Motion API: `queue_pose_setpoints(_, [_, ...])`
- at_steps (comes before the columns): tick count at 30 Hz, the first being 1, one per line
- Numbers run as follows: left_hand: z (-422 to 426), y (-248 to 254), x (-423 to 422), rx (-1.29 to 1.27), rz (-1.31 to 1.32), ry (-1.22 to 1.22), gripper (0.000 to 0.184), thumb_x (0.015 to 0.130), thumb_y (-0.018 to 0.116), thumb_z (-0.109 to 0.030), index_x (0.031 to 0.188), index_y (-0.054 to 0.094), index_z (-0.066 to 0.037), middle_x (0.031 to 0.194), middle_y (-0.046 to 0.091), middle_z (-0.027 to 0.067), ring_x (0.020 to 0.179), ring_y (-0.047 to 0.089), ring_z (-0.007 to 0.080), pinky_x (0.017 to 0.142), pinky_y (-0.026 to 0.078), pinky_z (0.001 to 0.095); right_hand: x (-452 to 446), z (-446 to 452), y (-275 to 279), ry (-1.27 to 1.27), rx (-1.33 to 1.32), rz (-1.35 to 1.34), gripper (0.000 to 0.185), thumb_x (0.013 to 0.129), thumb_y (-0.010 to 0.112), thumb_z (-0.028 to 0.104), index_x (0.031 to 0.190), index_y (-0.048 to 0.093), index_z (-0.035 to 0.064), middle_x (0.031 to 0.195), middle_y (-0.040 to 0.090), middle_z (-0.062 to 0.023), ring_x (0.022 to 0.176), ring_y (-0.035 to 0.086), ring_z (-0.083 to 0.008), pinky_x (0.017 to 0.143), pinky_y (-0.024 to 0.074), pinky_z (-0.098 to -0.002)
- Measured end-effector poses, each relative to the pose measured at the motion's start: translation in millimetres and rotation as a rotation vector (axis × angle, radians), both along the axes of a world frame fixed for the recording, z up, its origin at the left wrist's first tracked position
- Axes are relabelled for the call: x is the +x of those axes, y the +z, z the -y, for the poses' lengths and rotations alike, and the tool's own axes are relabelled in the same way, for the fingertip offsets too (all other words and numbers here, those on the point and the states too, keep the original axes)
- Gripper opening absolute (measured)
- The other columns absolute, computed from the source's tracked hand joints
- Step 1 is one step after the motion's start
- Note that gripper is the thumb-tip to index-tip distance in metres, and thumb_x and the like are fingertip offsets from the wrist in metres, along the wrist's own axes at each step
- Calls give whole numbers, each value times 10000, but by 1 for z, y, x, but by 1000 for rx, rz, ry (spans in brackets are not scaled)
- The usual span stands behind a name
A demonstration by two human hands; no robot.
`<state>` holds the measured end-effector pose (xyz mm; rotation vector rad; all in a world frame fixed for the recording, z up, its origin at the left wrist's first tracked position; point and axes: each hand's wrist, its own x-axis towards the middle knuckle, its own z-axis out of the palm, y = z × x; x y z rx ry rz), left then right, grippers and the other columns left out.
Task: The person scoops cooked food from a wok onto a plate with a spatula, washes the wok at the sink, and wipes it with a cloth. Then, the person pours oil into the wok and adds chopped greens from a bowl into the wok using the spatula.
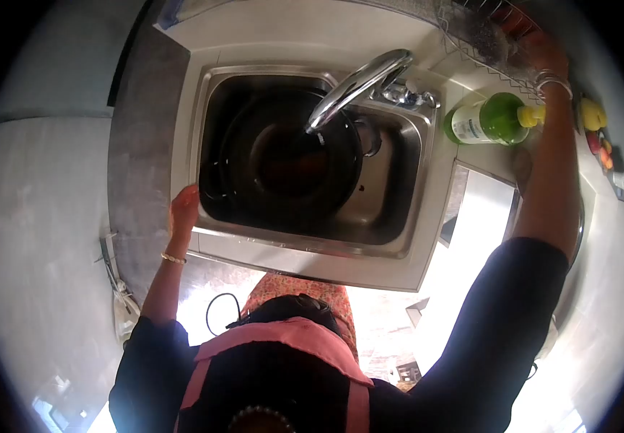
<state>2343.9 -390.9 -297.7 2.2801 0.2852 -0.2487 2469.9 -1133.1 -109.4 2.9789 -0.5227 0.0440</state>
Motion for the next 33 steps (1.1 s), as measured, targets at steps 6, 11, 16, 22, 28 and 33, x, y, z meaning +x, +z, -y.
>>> queue_pose_setpoints(6, [93,-5,15,0,-106,-510,276,726,561,-127,993,630,-135,976,624,81,865,609,236,769,485,309,28,19,-45,-10,-19,-115,315,781,498,165,1088,534,100,940,610,-81,758,560,-240,709,450,-343])
queue_pose_setpoints(11, [125,-79,33,239,-51,-691,241,714,585,-137,950,631,-118,997,607,83,932,567,266,803,456,370,40,29,-66,10,-235,-169,295,842,430,228,963,594,15,911,603,-152,844,575,-280,752,455,-379])
queue_pose_setpoints(16, [125,-131,38,346,185,-791,234,689,645,-163,909,621,-88,948,592,98,927,541,281,779,442,400,-14,102,44,57,638,190,224,833,532,182,997,596,43,956,604,-99,850,583,-203,773,463,-274])
queue_pose_setpoints(22, [143,-152,54,601,139,-1036,199,675,654,-146,866,616,-104,867,577,101,912,527,273,825,397,411,-132,-56,167,354,327,575,322,844,541,214,1106,544,25,1069,573,-103,961,558,-195,865,442,-315])
queue_pose_setpoints(28, [138,-162,43,633,158,-974,162,668,606,-167,821,638,-124,826,602,112,909,541,271,871,358,413,-199,-217,87,209,1022,456,294,826,566,135,1097,530,28,1034,575,-89,927,554,-165,804,458,-298])
queue_pose_setpoints(33, [152,-148,53,444,-184,-869,160,717,555,-137,842,629,-72,801,628,125,722,583,278,658,443,387,-186,-303,-98,-202,1768,241,266,809,585,68,1066,527,36,951,588,-41,869,559,-118,737,480,-254])
